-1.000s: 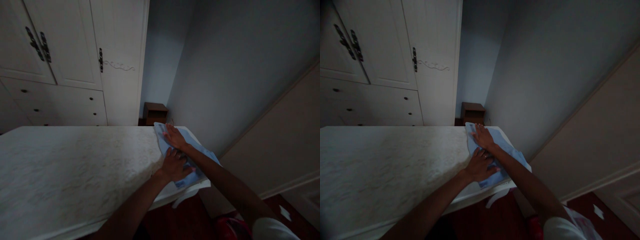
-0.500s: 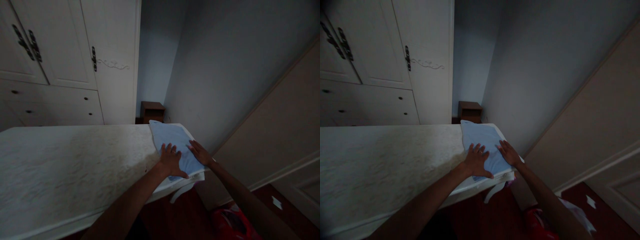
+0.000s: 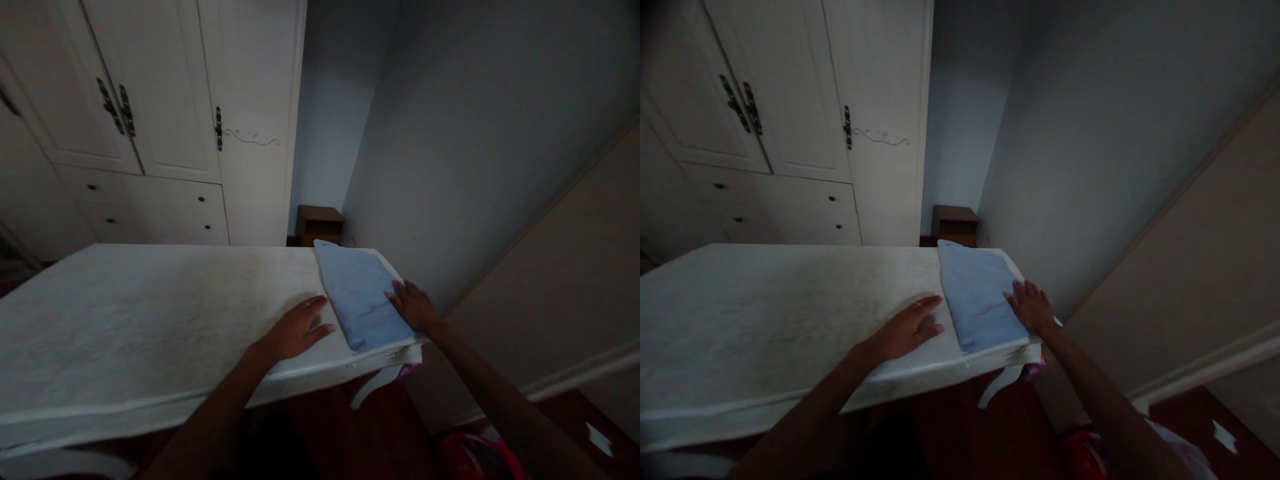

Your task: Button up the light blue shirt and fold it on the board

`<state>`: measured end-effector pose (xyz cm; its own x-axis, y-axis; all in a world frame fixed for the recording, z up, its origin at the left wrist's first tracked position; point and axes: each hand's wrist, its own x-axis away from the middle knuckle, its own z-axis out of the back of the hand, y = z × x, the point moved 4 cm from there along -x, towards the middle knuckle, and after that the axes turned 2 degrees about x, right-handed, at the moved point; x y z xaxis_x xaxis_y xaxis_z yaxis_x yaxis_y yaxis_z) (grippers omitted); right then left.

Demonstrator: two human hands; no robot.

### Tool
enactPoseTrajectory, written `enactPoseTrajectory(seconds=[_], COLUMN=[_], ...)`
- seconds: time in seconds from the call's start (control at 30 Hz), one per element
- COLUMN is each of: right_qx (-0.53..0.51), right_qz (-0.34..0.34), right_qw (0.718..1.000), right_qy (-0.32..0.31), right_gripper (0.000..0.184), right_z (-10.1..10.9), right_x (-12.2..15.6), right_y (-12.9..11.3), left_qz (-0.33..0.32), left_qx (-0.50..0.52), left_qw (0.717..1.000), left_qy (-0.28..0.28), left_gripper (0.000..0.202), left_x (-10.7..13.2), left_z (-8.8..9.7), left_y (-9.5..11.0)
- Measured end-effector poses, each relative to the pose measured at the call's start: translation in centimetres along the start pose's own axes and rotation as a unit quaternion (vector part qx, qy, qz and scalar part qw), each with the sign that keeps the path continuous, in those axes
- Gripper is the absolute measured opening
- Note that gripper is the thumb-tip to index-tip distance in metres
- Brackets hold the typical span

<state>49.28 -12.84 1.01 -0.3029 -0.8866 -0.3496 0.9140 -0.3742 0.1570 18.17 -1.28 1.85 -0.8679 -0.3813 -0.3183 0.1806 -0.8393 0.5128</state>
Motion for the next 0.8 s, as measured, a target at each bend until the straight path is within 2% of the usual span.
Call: enactPoseTrajectory(seconds=[0.07, 0.13, 0.2, 0.23, 0.33, 0.4, 0.47, 0.57, 0.67, 0.8], right_qx=[-0.002, -0.085, -0.22, -0.292, -0.461, -0.529, -0.577, -0.609, -0.614, -0.612], right_qz=[-0.041, -0.021, 0.013, 0.016, 0.008, 0.019, 0.017, -0.007, -0.026, -0.016], right_qw=[0.997, 0.988, 0.968, 0.952, 0.887, 0.847, 0.813, 0.789, 0.785, 0.786], right_qy=[0.064, 0.124, 0.123, 0.096, 0.001, -0.043, -0.071, -0.078, -0.075, -0.086], right_gripper=[0.063, 0.057, 0.053, 0.055, 0.061, 0.062, 0.062, 0.059, 0.056, 0.055], right_z=[2.7, 5.6, 7.8, 8.3, 8.0, 7.0, 5.9, 4.9, 4.9, 5.3], right_x=[0.1, 0.5, 1.1, 1.4, 1.9, 1.7, 1.3, 0.7, 0.8, 1.4], right_y=[-2.0, -5.4, -9.3, -11.4, -17.6, -21.4, -24.1, -25.8, -25.5, -24.9], left_qz=[0.056, 0.116, 0.17, 0.191, 0.241, 0.281, 0.313, 0.313, 0.297, 0.301], left_qx=[0.015, 0.034, 0.057, 0.068, 0.104, 0.143, 0.181, 0.204, 0.217, 0.239], left_qw=[0.995, 0.98, 0.959, 0.95, 0.926, 0.905, 0.881, 0.87, 0.871, 0.859], left_qy=[0.076, 0.158, 0.218, 0.237, 0.27, 0.286, 0.304, 0.323, 0.327, 0.337], left_gripper=[0.046, 0.04, 0.039, 0.038, 0.035, 0.036, 0.037, 0.038, 0.039, 0.042], left_x=[2.6, 5.5, 8.3, 9.5, 12.4, 13.6, 14.3, 14.4, 14.4, 14.5], left_z=[2.7, 5.4, 7.7, 8.7, 10.6, 11.1, 11.1, 11.0, 10.8, 10.7], left_y=[-1.9, -3.6, -4.9, -5.5, -6.7, -7.3, -7.8, -7.7, -7.5, -7.6])
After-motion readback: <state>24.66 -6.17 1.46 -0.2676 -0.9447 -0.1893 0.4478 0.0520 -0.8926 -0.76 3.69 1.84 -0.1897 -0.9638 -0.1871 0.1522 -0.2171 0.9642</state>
